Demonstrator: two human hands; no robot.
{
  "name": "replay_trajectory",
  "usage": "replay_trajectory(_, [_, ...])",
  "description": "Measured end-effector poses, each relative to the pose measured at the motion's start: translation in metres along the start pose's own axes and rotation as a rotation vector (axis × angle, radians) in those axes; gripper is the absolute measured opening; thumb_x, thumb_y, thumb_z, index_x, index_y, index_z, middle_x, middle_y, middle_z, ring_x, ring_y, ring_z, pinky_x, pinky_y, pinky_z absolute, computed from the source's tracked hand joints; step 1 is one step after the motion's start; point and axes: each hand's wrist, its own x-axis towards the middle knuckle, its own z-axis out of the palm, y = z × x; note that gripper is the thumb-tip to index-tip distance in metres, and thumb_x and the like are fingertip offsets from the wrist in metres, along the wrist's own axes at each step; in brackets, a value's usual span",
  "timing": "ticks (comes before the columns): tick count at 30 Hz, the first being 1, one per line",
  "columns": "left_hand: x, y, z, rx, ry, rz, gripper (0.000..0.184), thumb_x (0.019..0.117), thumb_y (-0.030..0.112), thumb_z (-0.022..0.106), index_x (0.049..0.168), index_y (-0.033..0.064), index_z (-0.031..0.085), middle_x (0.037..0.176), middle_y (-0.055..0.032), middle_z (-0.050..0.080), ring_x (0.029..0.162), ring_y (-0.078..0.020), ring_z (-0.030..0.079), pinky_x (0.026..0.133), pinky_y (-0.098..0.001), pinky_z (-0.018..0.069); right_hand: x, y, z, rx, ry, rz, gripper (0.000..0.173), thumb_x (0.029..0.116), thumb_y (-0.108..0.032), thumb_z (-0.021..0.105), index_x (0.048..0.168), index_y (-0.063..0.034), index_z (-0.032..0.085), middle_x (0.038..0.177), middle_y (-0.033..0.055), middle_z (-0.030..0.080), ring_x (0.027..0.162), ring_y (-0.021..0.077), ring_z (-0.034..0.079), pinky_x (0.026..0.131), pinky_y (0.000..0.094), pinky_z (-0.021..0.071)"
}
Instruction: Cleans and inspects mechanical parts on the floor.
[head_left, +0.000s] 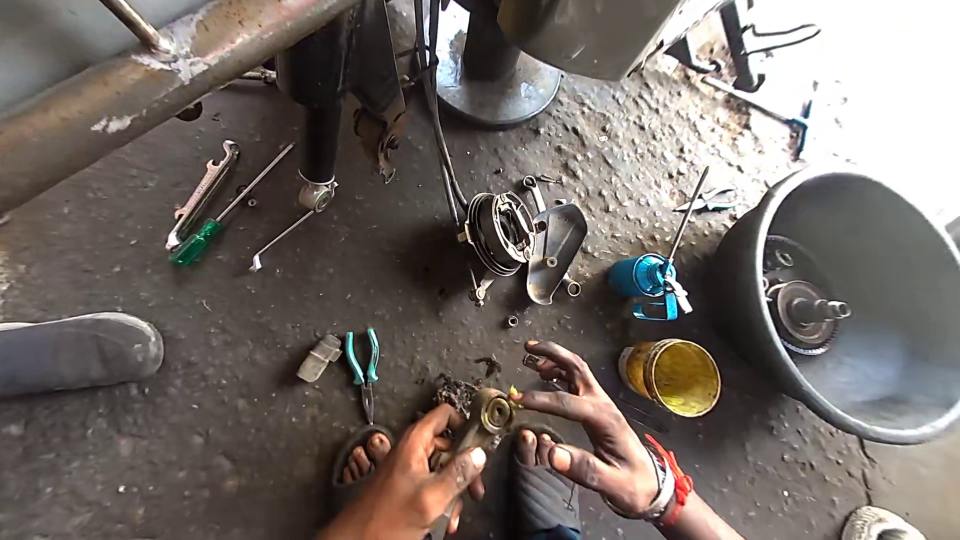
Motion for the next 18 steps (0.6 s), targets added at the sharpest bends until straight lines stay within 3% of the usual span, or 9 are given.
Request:
replay_trajectory(3, [0.000,0.002,0.001,0.000,0.017,-0.018,0.023,0.1015,0.022,0.063,0.117,0.0094,0.050,0.082,-0.0020,0.069,0.054,-0.0110,0.063,0.048,-0.0250,0.0543,0.002,-0.010,0.000,-0.295,-0.059,-0.053,0.044,0.0976,-0.056,0.052,0.135,-0.0365,0.066,0.161,0.0055,0.039,0.145,0.0256,0.038,0.116,0.0504,0.0365])
replay_trajectory(5, [0.001,0.002,0.002,-0.007,0.046,-0.024,0.022,0.1022,0.022,0.061,0.116,0.0087,0.050,0.082,-0.0029,0.069,0.055,-0.0117,0.063,0.048,-0.0254,0.0545,0.004,-0.012,0.009,-0.684,-0.059,-0.124,0.047,0.0948,-0.043,0.054,0.142,-0.0419,0.058,0.159,0.0048,0.044,0.137,0.0280,0.047,0.108,0.0516,0.0405])
replay_trajectory(8, [0.004,0.001,0.002,0.054,0.167,-0.057,0.024,0.1013,0.023,0.060,0.117,0.0076,0.051,0.083,-0.0036,0.068,0.055,-0.0129,0.063,0.048,-0.0264,0.0550,0.004,-0.015,0.029,-1.089,-0.045,-0.130,0.050,0.0949,-0.028,0.051,0.144,-0.0343,0.057,0.156,0.0033,0.048,0.131,0.0299,0.052,0.104,0.0518,0.0400])
replay_trajectory(10, [0.005,0.000,0.002,0.145,0.255,-0.096,0.026,0.1003,0.025,0.062,0.118,0.0077,0.053,0.083,-0.0041,0.068,0.055,-0.0142,0.063,0.048,-0.0283,0.0558,0.005,-0.017,0.041,-1.208,-0.070,-0.128,0.040,0.0943,-0.023,0.051,0.131,-0.0271,0.066,0.150,0.0027,0.055,0.128,0.0305,0.055,0.103,0.0510,0.0412])
replay_trajectory(12, [0.005,-0.002,0.001,0.218,0.303,-0.112,0.027,0.0998,0.028,0.062,0.118,0.0089,0.055,0.082,-0.0029,0.068,0.056,-0.0140,0.064,0.049,-0.0293,0.0565,0.004,-0.016,0.050,-1.229,-0.141,-0.137,0.024,0.0944,-0.021,0.051,0.108,-0.0250,0.071,0.144,0.0016,0.061,0.127,0.0305,0.058,0.102,0.0514,0.0443])
replay_trajectory(14, [0.005,-0.001,0.001,0.219,0.309,-0.102,0.027,0.0996,0.028,0.063,0.117,0.0092,0.056,0.083,-0.0030,0.068,0.056,-0.0143,0.064,0.050,-0.0297,0.0569,0.002,-0.014,0.053,-1.088,-0.158,-0.120,0.019,0.0947,-0.027,0.052,0.096,-0.0263,0.071,0.137,0.0045,0.064,0.124,0.0311,0.060,0.100,0.0523,0.0468])
replay_trajectory(16, [0.006,0.001,0.000,0.172,0.291,-0.077,0.025,0.1000,0.025,0.062,0.116,0.0079,0.055,0.083,-0.0034,0.068,0.056,-0.0143,0.064,0.049,-0.0291,0.0563,0.002,-0.015,0.044,-0.807,-0.058,-0.024,0.019,0.0914,-0.039,0.059,0.096,-0.0257,0.072,0.132,0.0105,0.065,0.124,0.0341,0.059,0.099,0.0564,0.0481])
replay_trajectory(18, [0.005,0.001,-0.002,0.101,0.258,-0.054,0.023,0.1002,0.024,0.061,0.115,0.0077,0.053,0.083,-0.0035,0.068,0.055,-0.0137,0.063,0.048,-0.0278,0.0555,0.003,-0.013,0.033,-0.590,0.088,0.059,0.027,0.0882,-0.045,0.065,0.110,-0.0304,0.073,0.133,0.0123,0.062,0.125,0.0317,0.056,0.100,0.0544,0.0464])
